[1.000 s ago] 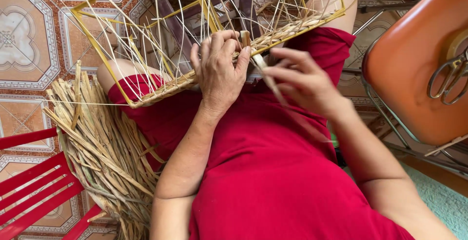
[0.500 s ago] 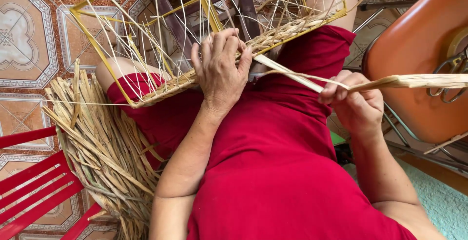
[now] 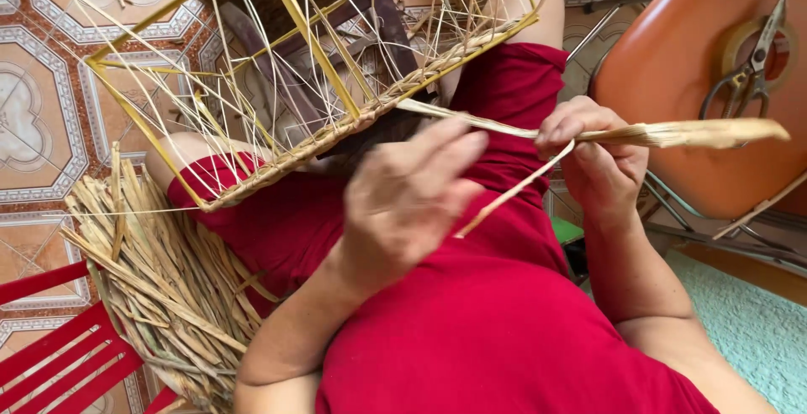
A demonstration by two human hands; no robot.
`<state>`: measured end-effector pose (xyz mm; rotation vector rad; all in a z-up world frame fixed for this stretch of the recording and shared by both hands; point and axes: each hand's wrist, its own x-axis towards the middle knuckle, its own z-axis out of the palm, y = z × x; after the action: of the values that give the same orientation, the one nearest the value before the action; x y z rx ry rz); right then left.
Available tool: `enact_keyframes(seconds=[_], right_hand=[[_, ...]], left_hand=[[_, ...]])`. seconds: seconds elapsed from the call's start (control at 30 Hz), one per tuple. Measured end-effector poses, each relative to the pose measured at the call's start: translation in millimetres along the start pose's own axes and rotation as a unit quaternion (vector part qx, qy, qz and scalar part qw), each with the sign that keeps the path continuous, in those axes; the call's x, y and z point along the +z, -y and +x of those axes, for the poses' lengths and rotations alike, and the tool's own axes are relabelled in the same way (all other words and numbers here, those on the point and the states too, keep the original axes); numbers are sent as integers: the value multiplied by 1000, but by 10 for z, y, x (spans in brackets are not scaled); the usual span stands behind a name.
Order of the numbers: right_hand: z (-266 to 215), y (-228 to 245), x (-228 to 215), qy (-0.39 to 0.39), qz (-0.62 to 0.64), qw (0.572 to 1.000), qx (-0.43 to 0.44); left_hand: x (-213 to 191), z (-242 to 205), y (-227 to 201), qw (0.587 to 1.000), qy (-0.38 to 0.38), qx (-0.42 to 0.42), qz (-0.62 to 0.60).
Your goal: The person weaves dried plant stalks into a metal frame by hand, threading and wrapping the material around the wires. They use shears to trim the excess stalks before continuing to weave more material into the structure.
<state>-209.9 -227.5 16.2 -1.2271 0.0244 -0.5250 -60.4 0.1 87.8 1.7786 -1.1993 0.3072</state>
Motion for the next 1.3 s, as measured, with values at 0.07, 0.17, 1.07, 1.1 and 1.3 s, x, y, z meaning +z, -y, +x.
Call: enact_keyframes(seconds=[0.07,0.17,1.07,1.1,1.3], right_hand=[[62,52,123,16,-28,999,-26],[26,-45,113,17,-70,995,-63],[144,-151,-50,-13,64,996,-56],[128,-150,-60,-11,66,996,-52],[104,-108,-87,2,74,997,-34]], left_hand=[[-18,346,-202,992,74,30,-102],[159,369,-130,986,92,53,-128],[-782,-685,235,825,-206,-375,-368],[-770,-681,227,824,-209,-378,-366],[-422,-735,206,959,38,-279,-15]])
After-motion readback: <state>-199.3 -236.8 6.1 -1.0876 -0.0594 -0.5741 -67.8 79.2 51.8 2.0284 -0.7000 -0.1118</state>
